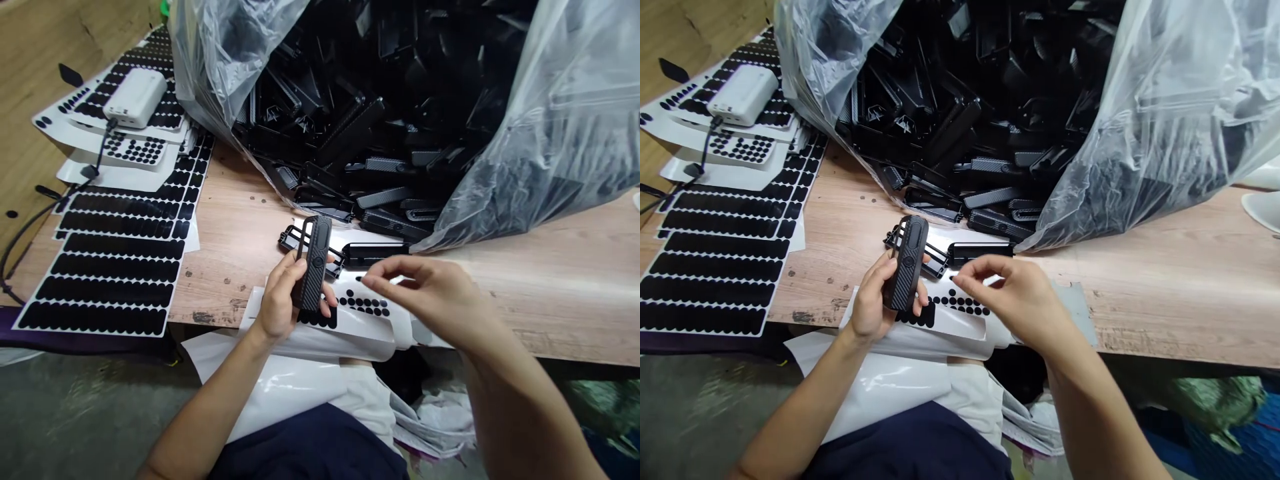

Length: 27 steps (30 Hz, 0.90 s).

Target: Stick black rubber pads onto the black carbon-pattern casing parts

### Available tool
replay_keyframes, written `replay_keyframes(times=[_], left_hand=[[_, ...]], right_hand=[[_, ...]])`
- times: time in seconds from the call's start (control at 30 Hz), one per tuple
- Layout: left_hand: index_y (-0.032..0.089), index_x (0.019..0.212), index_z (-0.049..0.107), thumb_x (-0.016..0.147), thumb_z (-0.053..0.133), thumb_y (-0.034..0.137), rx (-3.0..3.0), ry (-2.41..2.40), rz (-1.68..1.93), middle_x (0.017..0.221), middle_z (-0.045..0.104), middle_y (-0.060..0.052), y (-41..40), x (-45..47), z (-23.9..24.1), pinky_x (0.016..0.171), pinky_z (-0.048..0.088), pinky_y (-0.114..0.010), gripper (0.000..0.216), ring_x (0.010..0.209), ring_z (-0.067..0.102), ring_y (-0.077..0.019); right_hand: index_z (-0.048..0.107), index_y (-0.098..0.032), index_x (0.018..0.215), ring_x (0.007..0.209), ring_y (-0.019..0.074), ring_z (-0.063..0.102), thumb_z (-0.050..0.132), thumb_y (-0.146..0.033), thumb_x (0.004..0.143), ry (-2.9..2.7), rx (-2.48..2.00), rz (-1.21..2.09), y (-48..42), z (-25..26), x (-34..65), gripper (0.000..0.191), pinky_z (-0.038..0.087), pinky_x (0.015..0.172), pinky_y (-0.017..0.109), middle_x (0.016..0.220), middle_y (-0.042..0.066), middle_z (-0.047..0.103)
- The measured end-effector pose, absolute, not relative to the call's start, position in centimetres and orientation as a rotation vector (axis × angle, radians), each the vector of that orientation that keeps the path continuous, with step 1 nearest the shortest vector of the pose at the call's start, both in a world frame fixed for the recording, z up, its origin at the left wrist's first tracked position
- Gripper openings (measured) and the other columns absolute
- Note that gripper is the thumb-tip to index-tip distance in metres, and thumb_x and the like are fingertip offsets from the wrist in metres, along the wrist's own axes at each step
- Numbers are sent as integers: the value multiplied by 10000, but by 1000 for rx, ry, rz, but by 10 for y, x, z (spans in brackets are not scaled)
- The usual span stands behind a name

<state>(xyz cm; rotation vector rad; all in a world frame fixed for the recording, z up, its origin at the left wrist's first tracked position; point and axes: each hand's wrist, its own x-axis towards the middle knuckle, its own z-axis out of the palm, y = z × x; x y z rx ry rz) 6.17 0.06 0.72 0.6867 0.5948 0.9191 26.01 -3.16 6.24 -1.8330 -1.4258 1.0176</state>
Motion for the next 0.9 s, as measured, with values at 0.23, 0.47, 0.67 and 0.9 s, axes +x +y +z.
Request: replay_keyframes(times=[0.23,0.47,0.67,0.9], left_hand=[[169,945,559,872,695,551,665,585,915,743,713,-38,-1,62,6,413,500,-226,412,484,655,-155],[172,966,534,851,709,555,633,571,901,801,714,-50,-1,63,5,428,527,-263,436,545,693,-192],[176,967,529,857,707,548,630,580,898,803,715,-51,-1,62,5,432,528,-269,428,544,693,-194],[175,951,532,870,700,527,643,578,908,807,718,-55,-1,63,5,432,532,-258,398,571,707,-199]], right_hand=[[728,-196,658,528,116,556,950,-522,638,-1073,-1440,1461,-6,71,218,395,462,541,262,604,-1,653],[719,-197,671,512,124,592,923,-519,701,-1097,-1422,1458,-6,66,214,382,473,536,263,584,-3,664],[700,-201,674,503,139,625,909,-509,727,-1135,-1448,1439,-6,69,213,376,508,549,273,559,-14,658],[693,-205,698,504,159,672,899,-495,752,-1105,-1433,1456,-8,69,212,359,566,588,298,581,-10,688]])
